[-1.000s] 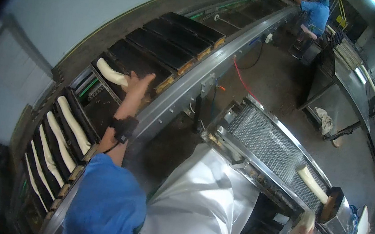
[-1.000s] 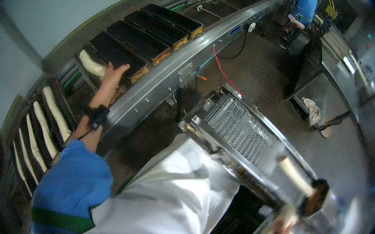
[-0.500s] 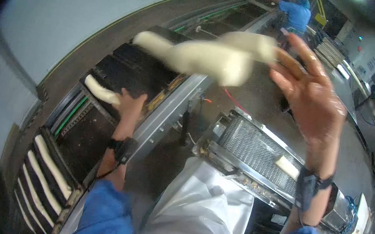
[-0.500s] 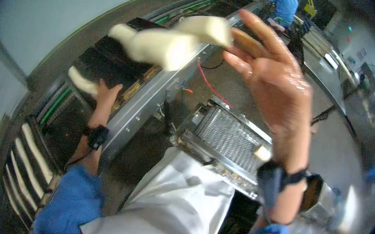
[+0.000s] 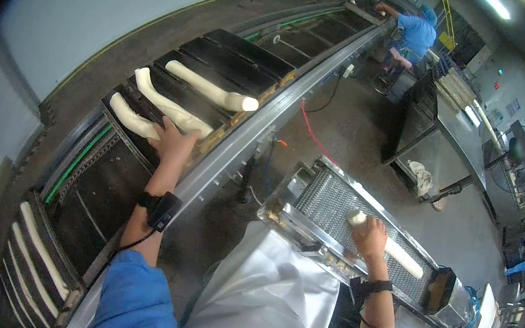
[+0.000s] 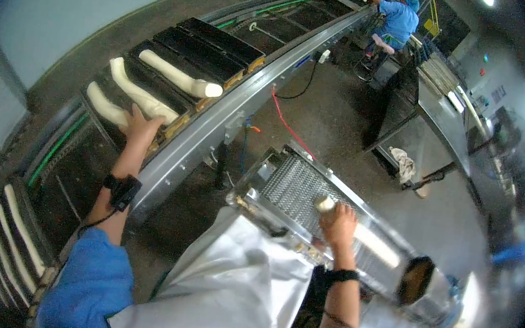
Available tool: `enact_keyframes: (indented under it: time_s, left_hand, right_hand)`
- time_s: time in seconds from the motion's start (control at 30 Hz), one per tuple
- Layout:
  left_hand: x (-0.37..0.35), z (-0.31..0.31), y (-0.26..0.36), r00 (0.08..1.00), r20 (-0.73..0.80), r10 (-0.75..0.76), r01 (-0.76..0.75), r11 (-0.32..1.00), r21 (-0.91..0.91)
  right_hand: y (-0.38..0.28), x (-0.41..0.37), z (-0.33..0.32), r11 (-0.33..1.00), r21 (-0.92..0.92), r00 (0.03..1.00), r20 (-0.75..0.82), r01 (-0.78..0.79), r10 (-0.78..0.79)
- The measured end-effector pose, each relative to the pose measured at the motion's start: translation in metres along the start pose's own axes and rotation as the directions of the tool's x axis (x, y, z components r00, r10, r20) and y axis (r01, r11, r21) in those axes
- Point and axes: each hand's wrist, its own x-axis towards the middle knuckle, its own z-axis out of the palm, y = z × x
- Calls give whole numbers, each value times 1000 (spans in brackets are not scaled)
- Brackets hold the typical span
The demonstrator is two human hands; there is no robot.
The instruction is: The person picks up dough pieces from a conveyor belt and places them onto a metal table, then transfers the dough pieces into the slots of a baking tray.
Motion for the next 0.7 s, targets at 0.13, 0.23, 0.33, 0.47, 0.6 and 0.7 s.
enact_keyframes:
  time_s: [0.13,0.23,0.33,0.47,0.6,0.7]
  left_hand:
    - [-1,3,6,1000,-14,3,-3,1000,-12]
    - [-11,-4,15,1000,-3,-23,23,999,-22]
    - [-11,-4,14,1000,-10,-23,23,1000,-12]
    - [-17,-8,18,1000,1,-25,25,999,-40]
    - [-6,-4,6,999,-27,-21,20,1000,-14]
    - [-10,-13,-1,1000,-10,24,-25,998,-51]
  right_hand:
    - [-31,-4,-23,956,-258,984,147,140,-104]
    - [-49,26,-61,997,1,991,106,-77,76]
    - [-50,63,-138,844,536,952,-250,-15,176]
    - [-79,90,-248,31,945,942,-328,327,74]
    - [-148,75,-291,-211,891,858,-447,402,-254]
    - [-151,77,-277,-113,908,846,-417,404,-331]
